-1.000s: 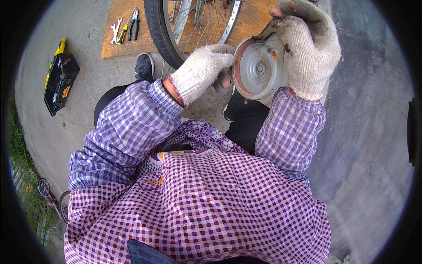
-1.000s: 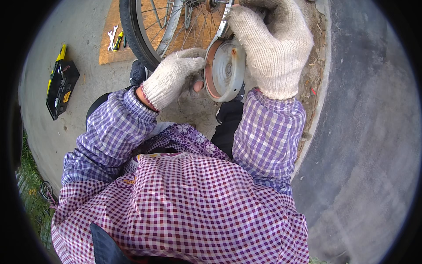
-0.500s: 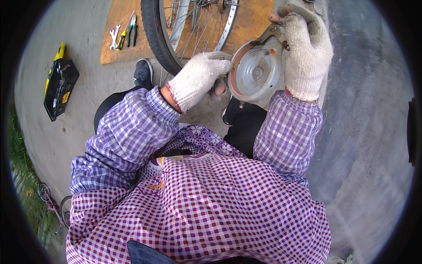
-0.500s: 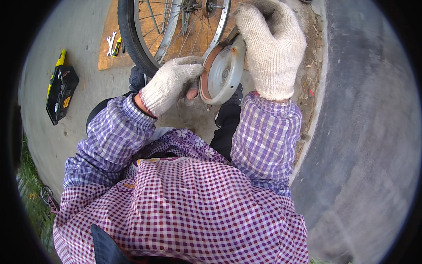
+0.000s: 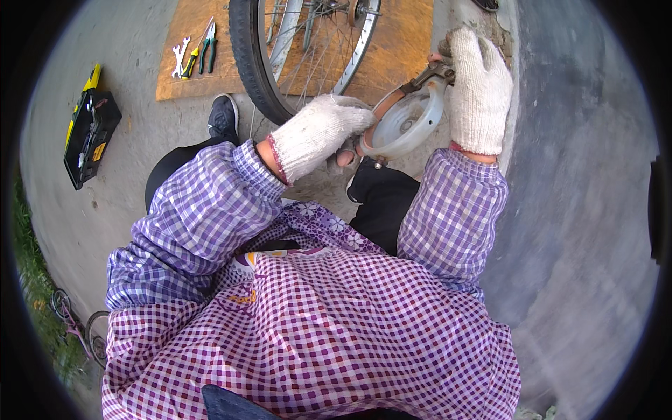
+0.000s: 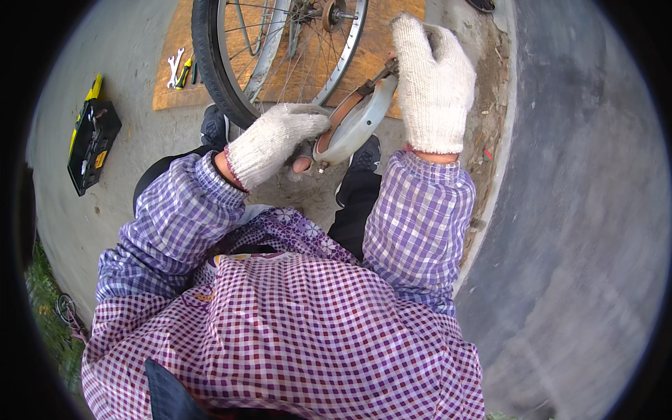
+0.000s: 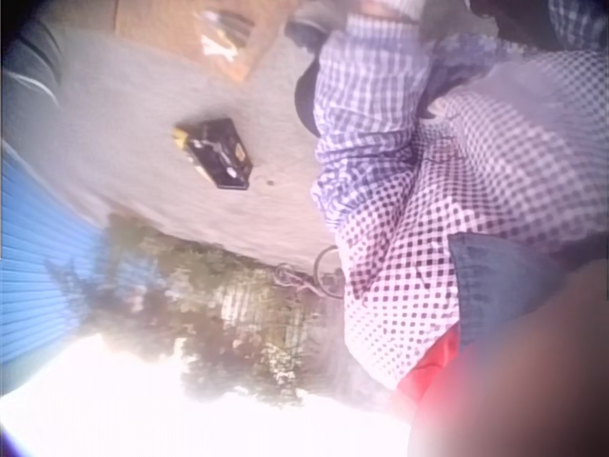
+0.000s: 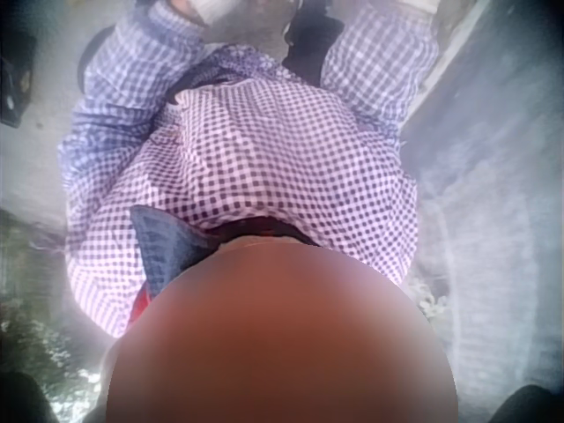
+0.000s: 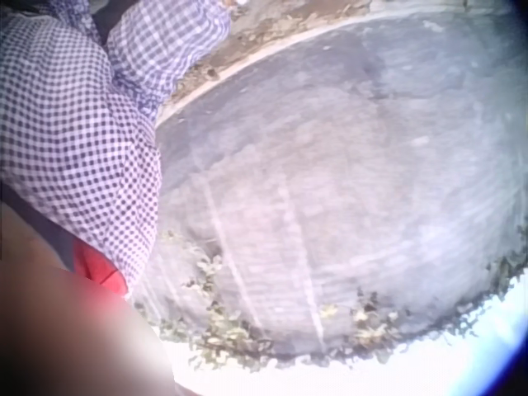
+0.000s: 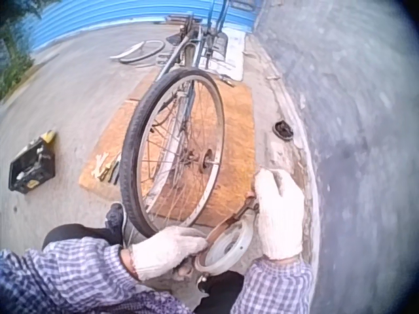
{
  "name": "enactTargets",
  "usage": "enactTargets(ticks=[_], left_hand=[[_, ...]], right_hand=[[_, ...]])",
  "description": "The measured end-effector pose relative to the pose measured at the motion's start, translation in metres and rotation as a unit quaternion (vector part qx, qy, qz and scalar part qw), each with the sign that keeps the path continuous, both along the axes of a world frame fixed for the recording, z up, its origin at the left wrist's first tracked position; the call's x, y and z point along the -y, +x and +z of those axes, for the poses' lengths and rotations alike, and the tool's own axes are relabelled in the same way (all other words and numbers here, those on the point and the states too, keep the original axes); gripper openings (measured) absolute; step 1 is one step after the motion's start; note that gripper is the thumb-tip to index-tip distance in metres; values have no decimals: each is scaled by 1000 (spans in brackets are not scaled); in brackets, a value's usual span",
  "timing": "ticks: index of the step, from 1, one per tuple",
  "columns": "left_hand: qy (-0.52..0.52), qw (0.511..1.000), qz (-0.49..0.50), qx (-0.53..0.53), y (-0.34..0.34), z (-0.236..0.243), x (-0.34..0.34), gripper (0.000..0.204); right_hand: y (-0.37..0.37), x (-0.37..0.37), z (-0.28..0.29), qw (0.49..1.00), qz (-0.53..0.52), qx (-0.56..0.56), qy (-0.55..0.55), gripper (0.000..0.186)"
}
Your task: The person removes the rear wheel of a bicycle, cleans the brake shoe with a cloth, and then reinstalls the wheel. They use a wrench to tighten the axle nuts and spin the wheel to check alignment.
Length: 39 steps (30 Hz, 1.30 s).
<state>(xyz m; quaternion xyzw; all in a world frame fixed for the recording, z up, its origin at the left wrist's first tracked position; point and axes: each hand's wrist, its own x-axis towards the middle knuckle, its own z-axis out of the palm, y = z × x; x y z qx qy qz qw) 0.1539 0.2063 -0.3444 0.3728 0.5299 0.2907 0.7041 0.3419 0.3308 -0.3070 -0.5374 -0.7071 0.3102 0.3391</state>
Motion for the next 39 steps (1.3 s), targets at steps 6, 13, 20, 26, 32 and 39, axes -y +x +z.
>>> enactTargets(ticks=[6, 13, 20, 26, 32, 39], left_hand=[[-46, 998, 8, 48, -6, 6, 5, 40], [-64, 996, 18, 54, -6, 8, 4, 43], [-85, 996, 25, 31, -4, 9, 3, 49], [-102, 993, 36, 44, -6, 9, 4, 48], [-107, 993, 35, 38, -7, 9, 6, 47], [-87, 995, 37, 34, -7, 11, 5, 46]], right_hand=[[-6, 2, -3, 990, -27, -101, -90, 45], [-2, -3, -11, 991, -32, -100, -86, 48], [0, -3, -12, 988, -26, -120, -94, 49], [-2, -1, -14, 991, -31, -101, -87, 49], [-3, 3, -12, 991, -25, -101, -90, 49], [-5, 1, -8, 989, -16, -104, -99, 43]])
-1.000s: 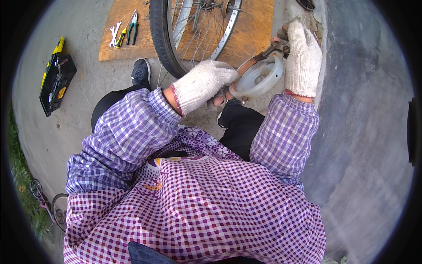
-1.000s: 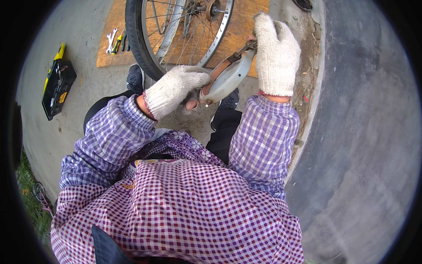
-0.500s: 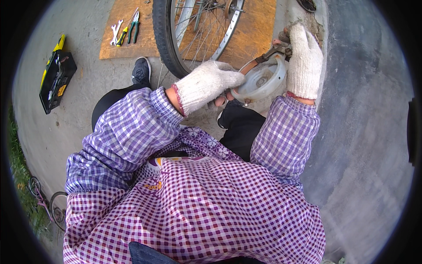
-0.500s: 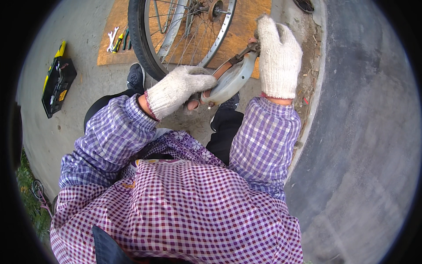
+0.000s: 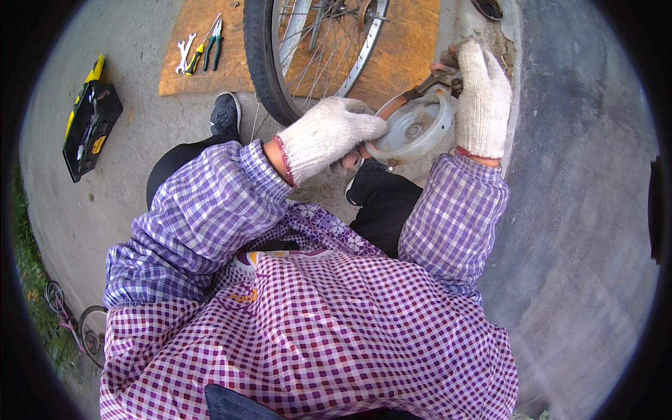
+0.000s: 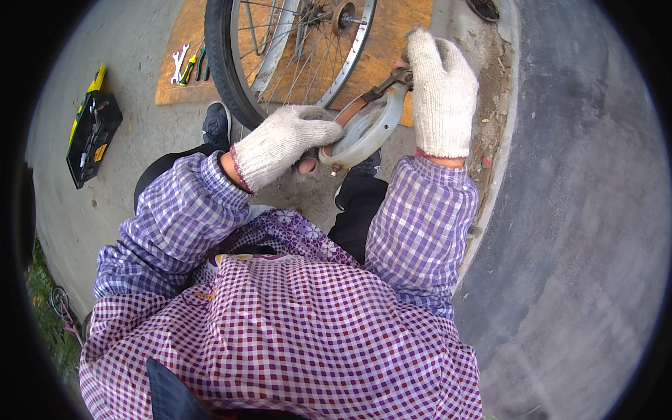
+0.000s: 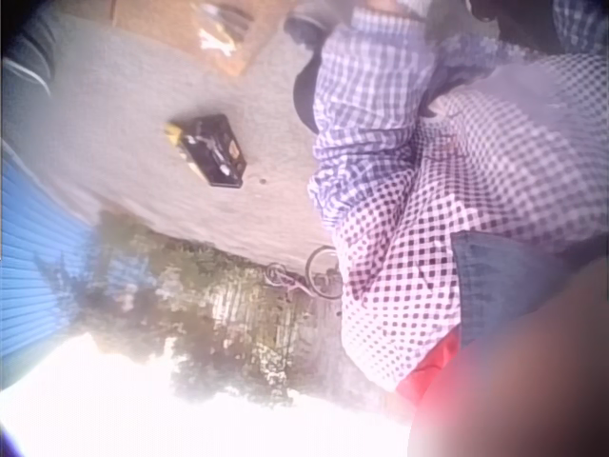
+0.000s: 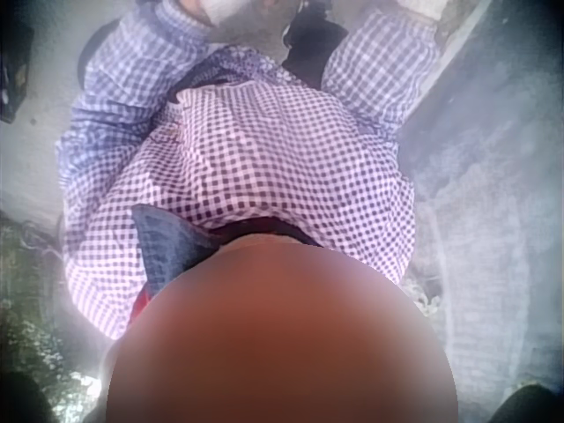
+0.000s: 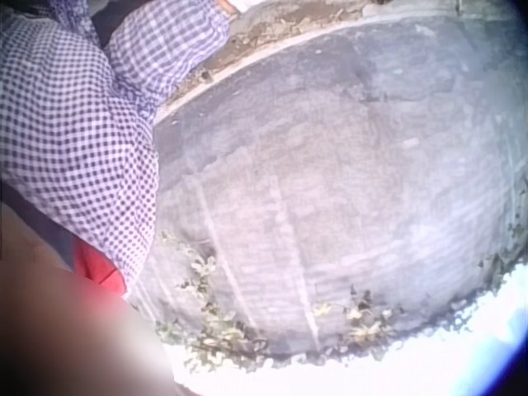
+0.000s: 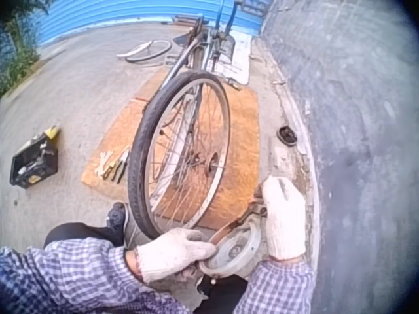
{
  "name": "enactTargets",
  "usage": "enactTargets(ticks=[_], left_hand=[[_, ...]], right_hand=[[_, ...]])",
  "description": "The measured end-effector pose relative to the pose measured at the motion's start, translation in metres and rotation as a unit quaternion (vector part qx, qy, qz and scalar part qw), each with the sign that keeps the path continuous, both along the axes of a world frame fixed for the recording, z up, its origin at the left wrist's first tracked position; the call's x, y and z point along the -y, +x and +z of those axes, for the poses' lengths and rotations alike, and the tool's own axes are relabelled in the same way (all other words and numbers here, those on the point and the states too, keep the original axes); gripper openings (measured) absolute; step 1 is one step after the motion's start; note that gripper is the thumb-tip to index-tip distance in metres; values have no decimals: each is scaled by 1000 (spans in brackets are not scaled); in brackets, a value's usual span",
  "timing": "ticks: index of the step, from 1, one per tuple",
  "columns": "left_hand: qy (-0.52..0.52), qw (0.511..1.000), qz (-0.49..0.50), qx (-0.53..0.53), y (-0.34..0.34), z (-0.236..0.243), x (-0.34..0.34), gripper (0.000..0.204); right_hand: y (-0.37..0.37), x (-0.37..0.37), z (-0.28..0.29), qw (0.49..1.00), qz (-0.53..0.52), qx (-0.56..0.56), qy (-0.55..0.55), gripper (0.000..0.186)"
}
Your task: The person removes the rear wheel of a bicycle, cleans the brake shoe with a cloth, and then reinstalls the wheel. They use a wrench to tighten the axle nuts and spin the wheel to check alignment.
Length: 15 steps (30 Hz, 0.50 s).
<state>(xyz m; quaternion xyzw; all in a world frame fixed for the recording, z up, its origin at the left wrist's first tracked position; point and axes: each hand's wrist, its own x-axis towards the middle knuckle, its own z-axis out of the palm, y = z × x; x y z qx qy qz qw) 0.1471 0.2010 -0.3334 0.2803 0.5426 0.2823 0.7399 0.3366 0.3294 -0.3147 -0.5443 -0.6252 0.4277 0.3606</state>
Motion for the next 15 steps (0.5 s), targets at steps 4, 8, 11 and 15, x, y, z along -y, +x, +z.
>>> enactTargets(ticks=[4, 8, 11, 15], left_hand=[[4, 1000, 16, -4, -3, 5, -8, 45], [-11, 1000, 20, -17, -3, 22, -13, 43], [-13, 1000, 23, -5, -4, 41, -14, 42], [-26, 999, 35, -31, -8, 60, -16, 39]], right_hand=[[-4, -9, 5, 1000, 5, -20, 5, 40], [-8, -11, 27, 998, -1, -56, -37, 40], [-13, -14, 50, 998, 4, -27, -52, 39], [-22, -18, 68, 998, 15, -39, -56, 38]])
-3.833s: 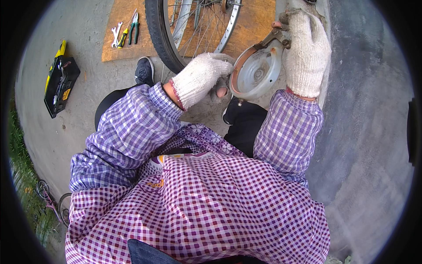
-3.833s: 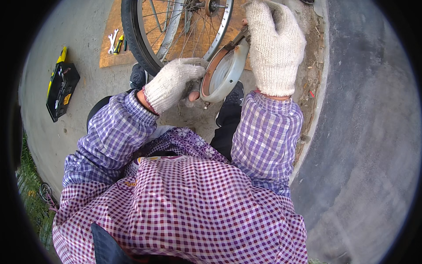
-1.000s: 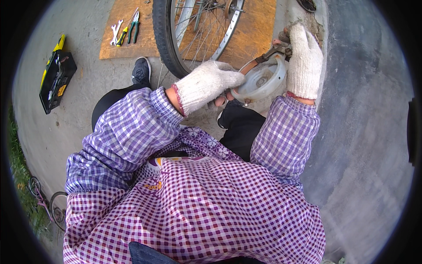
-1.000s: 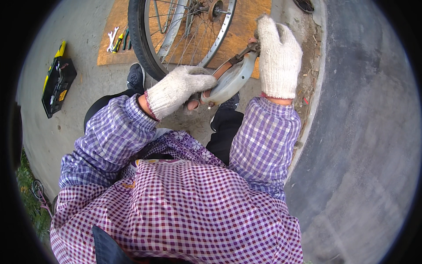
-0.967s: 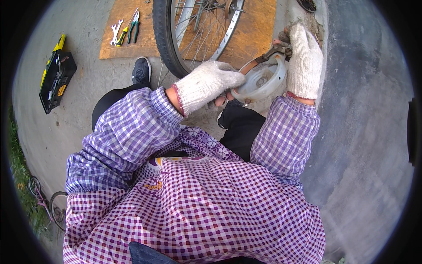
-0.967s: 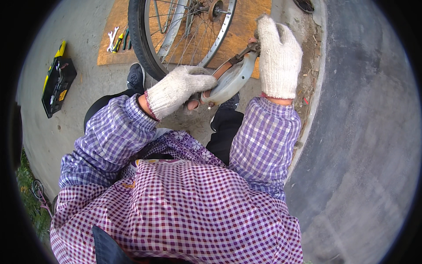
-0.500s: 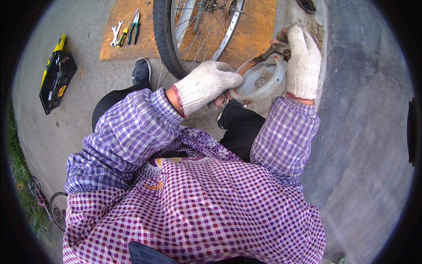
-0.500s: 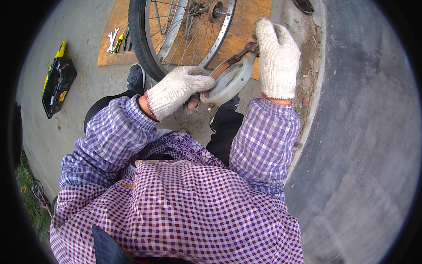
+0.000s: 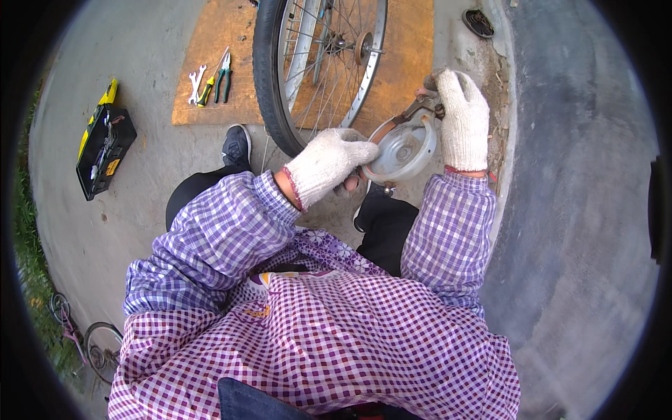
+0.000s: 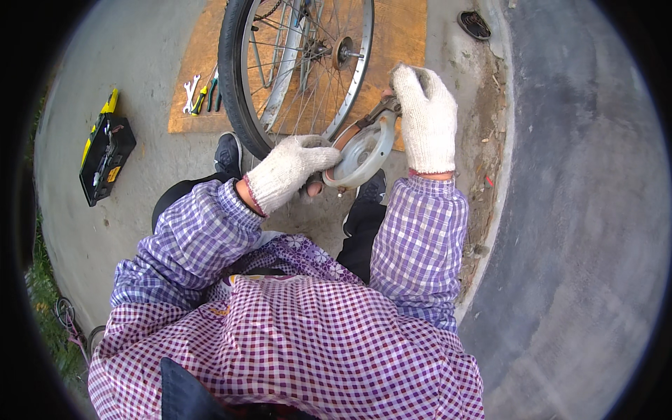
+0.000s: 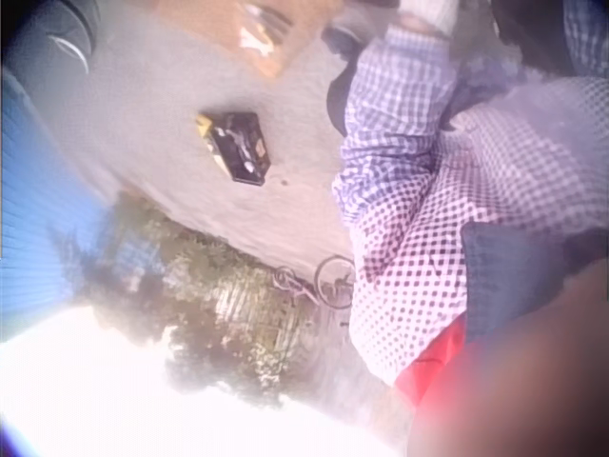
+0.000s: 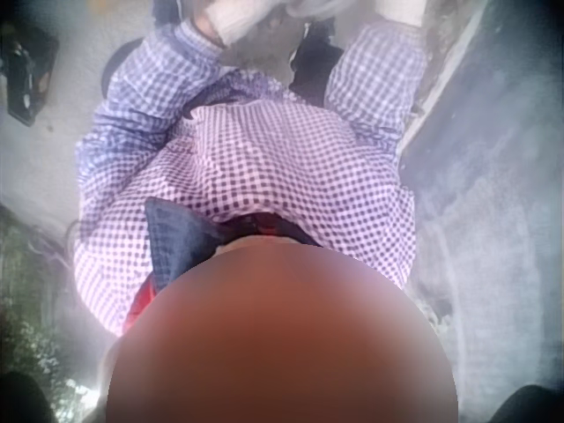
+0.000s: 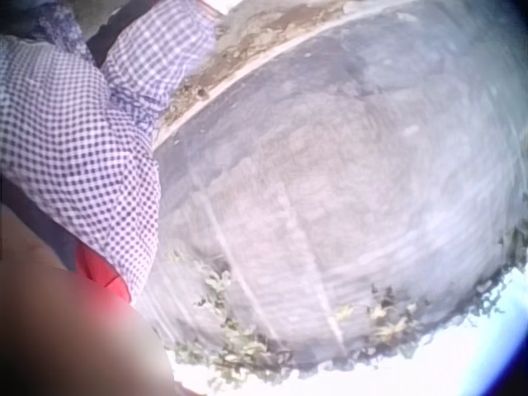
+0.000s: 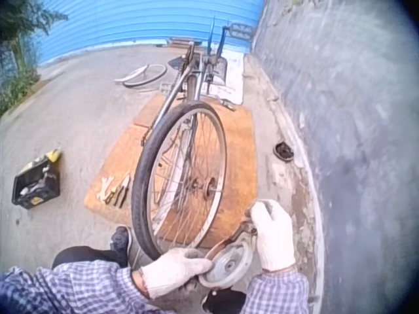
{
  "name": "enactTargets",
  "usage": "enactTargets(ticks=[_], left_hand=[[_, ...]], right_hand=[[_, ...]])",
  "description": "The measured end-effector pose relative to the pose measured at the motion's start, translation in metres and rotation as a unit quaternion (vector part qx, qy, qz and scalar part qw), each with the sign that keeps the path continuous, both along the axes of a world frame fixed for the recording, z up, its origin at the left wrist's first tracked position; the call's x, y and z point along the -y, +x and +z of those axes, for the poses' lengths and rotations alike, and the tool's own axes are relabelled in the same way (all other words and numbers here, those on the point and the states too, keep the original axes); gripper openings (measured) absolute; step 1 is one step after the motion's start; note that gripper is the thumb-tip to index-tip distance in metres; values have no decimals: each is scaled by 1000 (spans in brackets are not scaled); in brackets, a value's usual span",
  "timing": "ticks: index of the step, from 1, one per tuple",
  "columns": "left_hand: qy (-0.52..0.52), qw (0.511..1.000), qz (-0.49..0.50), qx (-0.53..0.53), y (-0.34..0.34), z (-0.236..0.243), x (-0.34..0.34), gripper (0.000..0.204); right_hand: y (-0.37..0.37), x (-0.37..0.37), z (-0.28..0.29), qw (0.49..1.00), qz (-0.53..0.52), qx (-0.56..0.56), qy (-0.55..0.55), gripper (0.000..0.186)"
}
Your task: The person removes the rear wheel of a bicycle, cleans the brake shoe with a cloth, and then reinstalls the wheel. They use a wrench to tighten the axle nuts and spin the wheel to check alignment.
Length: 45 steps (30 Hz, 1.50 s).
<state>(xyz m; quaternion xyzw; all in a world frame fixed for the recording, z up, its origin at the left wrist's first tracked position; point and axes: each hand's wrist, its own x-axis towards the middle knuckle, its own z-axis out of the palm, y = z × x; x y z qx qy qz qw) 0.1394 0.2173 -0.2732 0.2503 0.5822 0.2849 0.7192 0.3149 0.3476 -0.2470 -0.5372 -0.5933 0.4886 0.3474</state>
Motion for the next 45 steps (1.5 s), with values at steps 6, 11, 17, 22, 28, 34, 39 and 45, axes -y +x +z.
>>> enactTargets(ticks=[6, 11, 17, 22, 28, 34, 39, 45], left_hand=[[4, 1000, 21, -7, -2, 9, 0, 35], [7, 999, 33, 11, -4, 16, -3, 36], [8, 998, 64, 24, -5, 27, -5, 40], [18, 997, 77, -7, -6, 30, -10, 41], [33, 996, 86, -12, -6, 34, -10, 41], [45, 993, 112, -9, 0, 33, -19, 44], [55, 991, 114, -36, -8, 40, -20, 45], [80, 983, 142, -87, -10, 65, 7, 45]], right_hand=[[-5, -1, 7, 1000, -2, -14, 3, 38], [-9, -2, 15, 999, -13, -31, 16, 39], [-10, -3, 15, 994, -34, -101, 32, 41], [-10, -8, 13, 991, -30, -116, 57, 43], [-9, -12, 9, 988, -28, -141, 51, 45], [-13, -20, 8, 981, -42, -183, 54, 46], [-18, -12, 20, 983, -84, -157, 50, 46], [-27, 11, 46, 981, -46, -170, 82, 46]])
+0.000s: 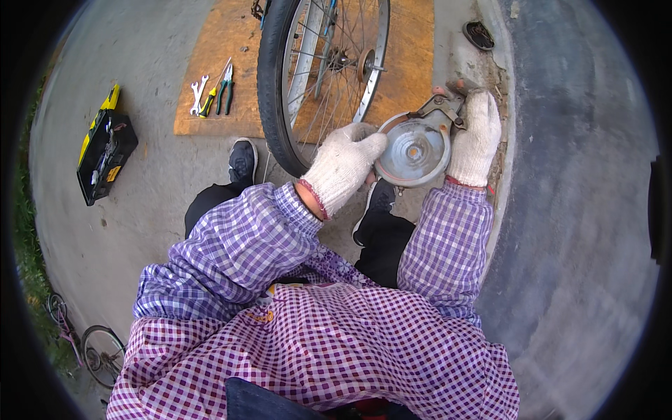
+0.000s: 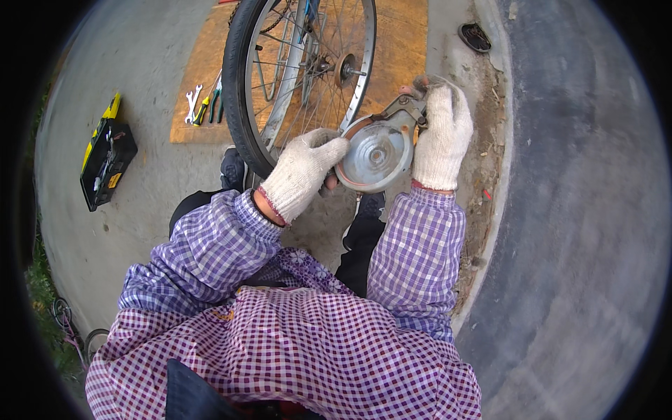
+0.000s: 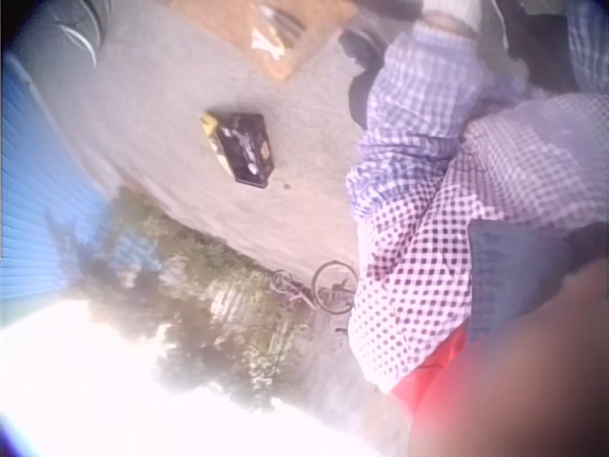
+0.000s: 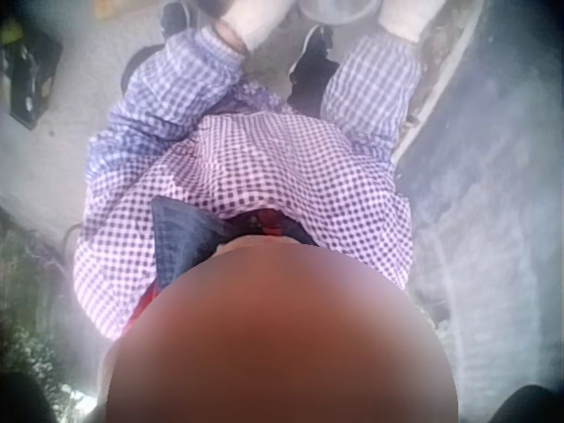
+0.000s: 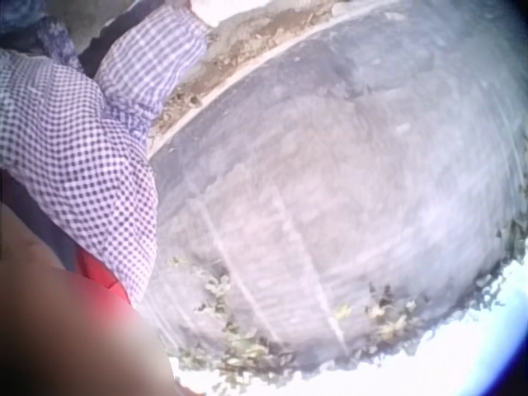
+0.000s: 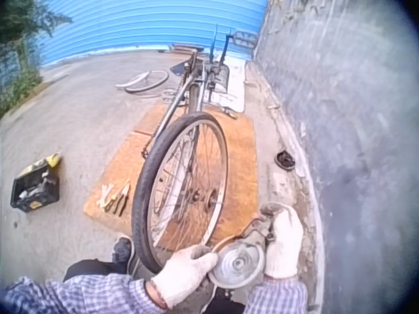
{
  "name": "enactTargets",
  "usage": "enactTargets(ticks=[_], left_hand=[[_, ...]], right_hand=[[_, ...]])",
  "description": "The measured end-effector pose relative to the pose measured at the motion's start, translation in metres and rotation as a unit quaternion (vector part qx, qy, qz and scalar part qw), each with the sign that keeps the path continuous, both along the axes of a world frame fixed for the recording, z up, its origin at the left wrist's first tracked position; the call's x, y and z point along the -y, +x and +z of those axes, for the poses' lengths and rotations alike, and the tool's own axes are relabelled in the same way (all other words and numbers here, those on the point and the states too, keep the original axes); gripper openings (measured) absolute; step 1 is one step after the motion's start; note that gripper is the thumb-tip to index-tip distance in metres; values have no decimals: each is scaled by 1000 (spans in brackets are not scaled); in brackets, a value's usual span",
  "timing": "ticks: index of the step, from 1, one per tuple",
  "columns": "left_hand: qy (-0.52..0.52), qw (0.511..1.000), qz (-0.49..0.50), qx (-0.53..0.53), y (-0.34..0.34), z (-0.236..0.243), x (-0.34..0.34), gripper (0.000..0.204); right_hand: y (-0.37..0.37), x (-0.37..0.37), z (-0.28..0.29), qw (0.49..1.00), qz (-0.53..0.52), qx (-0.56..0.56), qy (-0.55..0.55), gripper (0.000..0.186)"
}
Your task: The person removes the rear wheel of a bicycle, cleans the brake shoe with a cloth, and then reinstalls the wheel. They use a wrench to tighten the axle nuts and spin the wheel to check alignment.
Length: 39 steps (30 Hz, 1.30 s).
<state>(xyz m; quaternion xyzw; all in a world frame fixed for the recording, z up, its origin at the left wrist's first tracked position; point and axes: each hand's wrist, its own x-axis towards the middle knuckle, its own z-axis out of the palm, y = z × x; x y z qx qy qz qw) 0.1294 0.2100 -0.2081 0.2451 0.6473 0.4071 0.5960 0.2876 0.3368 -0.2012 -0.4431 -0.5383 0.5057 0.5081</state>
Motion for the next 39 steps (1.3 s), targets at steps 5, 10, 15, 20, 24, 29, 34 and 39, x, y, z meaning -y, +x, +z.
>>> enactTargets(ticks=[5, 10, 15, 20, 24, 29, 34, 39], left_hand=[[-7, 1000, -4, -4, 10, 9, 11, 48], [-11, 1000, -5, 0, 12, 5, 5, 49], [-5, 1000, 4, 5, 21, -2, 2, 48], [6, 1000, 22, 15, 29, -6, 1, 46], [15, 1000, 20, 7, 30, -7, 2, 42], [18, 1000, 21, -4, 34, -7, 2, 38], [22, 1000, 16, -9, 38, -5, 1, 37], [24, 1000, 10, -12, 41, -5, 1, 38]], right_hand=[[0, 13, 15, 1000, 4, 7, 20, 48], [4, 11, 16, 1000, 6, 10, 21, 49], [13, 7, 14, 999, 18, 16, 34, 50], [21, 8, 12, 996, 29, 52, 73, 50], [24, 5, 8, 998, 26, 44, 43, 50], [29, 3, 1, 998, 45, -11, 36, 52], [35, 0, -3, 995, 76, -68, 5, 57], [40, -1, -5, 995, 62, -81, -8, 62]])
